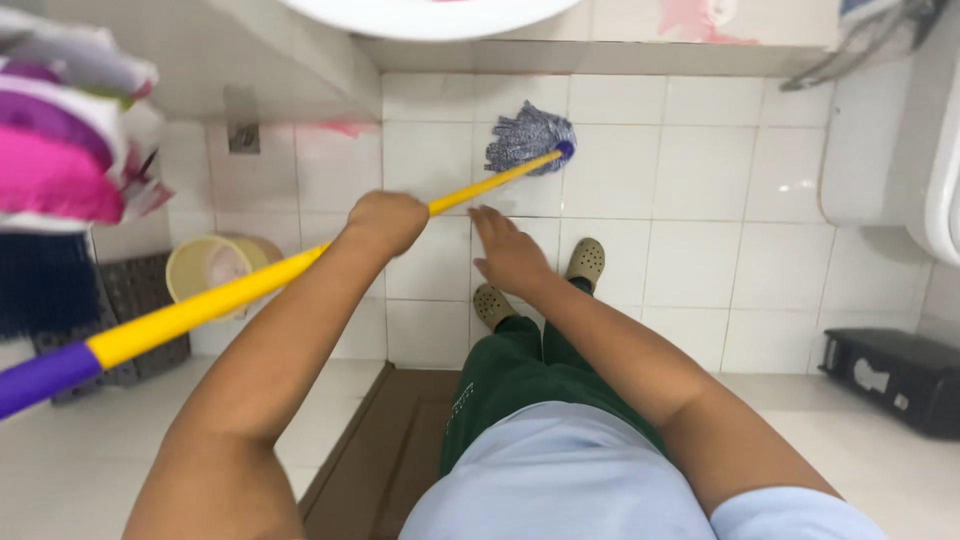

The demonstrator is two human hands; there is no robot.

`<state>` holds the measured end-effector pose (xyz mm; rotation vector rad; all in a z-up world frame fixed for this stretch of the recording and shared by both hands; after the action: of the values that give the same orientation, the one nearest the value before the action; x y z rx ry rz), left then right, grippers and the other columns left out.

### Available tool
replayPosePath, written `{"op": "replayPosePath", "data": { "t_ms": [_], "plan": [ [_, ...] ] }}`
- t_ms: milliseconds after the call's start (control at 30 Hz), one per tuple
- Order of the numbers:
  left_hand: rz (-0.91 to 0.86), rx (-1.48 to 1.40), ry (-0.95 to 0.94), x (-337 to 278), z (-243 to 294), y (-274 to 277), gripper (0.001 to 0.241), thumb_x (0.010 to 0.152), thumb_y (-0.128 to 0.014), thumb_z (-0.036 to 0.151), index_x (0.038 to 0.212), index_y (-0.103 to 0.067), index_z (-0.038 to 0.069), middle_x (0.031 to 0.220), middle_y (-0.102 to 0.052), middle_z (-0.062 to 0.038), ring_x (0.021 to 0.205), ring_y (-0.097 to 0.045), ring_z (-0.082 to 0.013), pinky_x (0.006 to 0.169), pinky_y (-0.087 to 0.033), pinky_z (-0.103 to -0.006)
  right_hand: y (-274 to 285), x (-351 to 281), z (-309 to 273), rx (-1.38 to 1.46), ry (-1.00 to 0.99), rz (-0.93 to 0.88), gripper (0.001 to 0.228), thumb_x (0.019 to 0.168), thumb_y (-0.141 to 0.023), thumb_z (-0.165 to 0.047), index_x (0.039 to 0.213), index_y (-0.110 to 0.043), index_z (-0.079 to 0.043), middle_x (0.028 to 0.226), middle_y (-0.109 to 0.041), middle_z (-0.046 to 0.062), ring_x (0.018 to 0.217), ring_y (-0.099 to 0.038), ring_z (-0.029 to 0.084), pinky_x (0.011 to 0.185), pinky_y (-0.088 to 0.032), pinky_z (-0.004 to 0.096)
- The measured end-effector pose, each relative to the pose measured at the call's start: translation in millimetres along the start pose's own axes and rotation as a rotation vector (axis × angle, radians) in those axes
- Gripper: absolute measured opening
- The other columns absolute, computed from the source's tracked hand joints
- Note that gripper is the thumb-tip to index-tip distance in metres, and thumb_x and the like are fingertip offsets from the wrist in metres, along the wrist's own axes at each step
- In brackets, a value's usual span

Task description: The person mops a tiled bathroom floor using a mop and a bucket of soapy water. They repeatedly dip the mop into the bucket, wring it out by hand, and clean the floor around a toilet and a trash bin. The person also moves the trash bin to clean underneath it.

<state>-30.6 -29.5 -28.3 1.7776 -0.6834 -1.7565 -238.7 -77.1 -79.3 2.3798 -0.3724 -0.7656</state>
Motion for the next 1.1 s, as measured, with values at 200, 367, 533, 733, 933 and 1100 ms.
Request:
{"op": "replayPosePath", "data": {
  "t_ms": [200, 367, 533, 733, 933, 1100],
  "plan": [
    [-0.017, -0.035, -0.153, 37.5, 116.2, -3.9, 0.020, 0.089, -0.061, 0.007, 0.103, -0.075, 0.006, 0.109, -0.074, -0.017, 0.100, -0.073, -0.0336, 0.084, -0.059, -0.0468, 12.4, -15.3, 51.1, 0.050, 0.090, 0.091, 0.085, 0.078, -0.073, -0.012, 0.154, -0.035, -0.013, 0.161, -0.030, 0.020, 0.143, -0.037, 0.039, 0.104, -0.046, 0.047],
    [0.011, -0.182, -0.268, 133.4, 260.4, -21.3, 0.029, 0.093, -0.055, 0.004, 0.120, -0.067, 0.000, 0.114, -0.073, -0.021, 0.104, -0.072, -0.0367, 0.083, -0.060, -0.0466, 1.3, -60.4, 218.4, 0.073, -0.300, -0.023, 0.022, 0.096, -0.060, -0.024, 0.113, -0.070, -0.013, 0.123, -0.070, 0.012, 0.118, -0.065, 0.032, 0.099, -0.053, 0.046],
    [-0.046, -0.155, -0.269, 145.9, 331.5, 47.7, 0.043, 0.100, -0.048, 0.011, 0.141, -0.047, -0.002, 0.111, -0.073, -0.017, 0.099, -0.072, -0.0354, 0.076, -0.060, -0.0470, 53.0, -101.0, 291.0, 0.084, -0.321, 0.124, 0.017, 0.095, -0.061, -0.022, 0.106, -0.070, -0.014, 0.116, -0.067, 0.013, 0.113, -0.064, 0.035, 0.092, -0.053, 0.048],
    [-0.167, -0.025, -0.125, 85.1, 267.2, 108.8, 0.037, 0.101, -0.048, 0.012, 0.137, -0.053, 0.006, 0.110, -0.075, -0.015, 0.099, -0.073, -0.0338, 0.078, -0.059, -0.0459, 60.7, -82.1, 296.0, -0.009, -0.349, 0.062, 0.018, 0.090, -0.064, -0.019, 0.107, -0.066, -0.013, 0.113, -0.067, 0.010, 0.113, -0.062, 0.032, 0.091, -0.054, 0.047],
    [-0.179, 0.005, -0.154, 6.9, 178.5, 105.3, 0.032, 0.101, -0.054, 0.021, 0.130, -0.055, 0.007, 0.101, -0.075, -0.015, 0.093, -0.072, -0.0352, 0.075, -0.057, -0.0490, 6.7, -68.3, 270.4, -0.032, -0.346, 0.097, 0.020, 0.094, -0.060, -0.014, 0.114, -0.062, -0.011, 0.117, -0.064, 0.010, 0.116, -0.060, 0.032, 0.093, -0.053, 0.049],
    [-0.158, 0.059, -0.184, -26.0, 112.5, 73.4, 0.038, 0.099, -0.063, 0.031, 0.127, -0.056, 0.008, 0.094, -0.075, -0.014, 0.088, -0.073, -0.0338, 0.074, -0.057, -0.0484, -57.6, -48.1, 222.9, -0.032, -0.251, 0.277, 0.029, 0.092, -0.056, -0.003, 0.121, -0.061, -0.007, 0.120, -0.064, 0.012, 0.118, -0.060, 0.035, 0.097, -0.055, 0.046]
  ]
}}
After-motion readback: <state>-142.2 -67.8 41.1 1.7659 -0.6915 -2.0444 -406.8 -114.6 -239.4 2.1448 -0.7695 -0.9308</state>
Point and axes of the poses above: each hand's wrist, its own x-axis towards the middle knuckle, its own y-axis out of the back of the hand, z = x × y, the point moved 2 cm from there along x, towards the middle knuckle
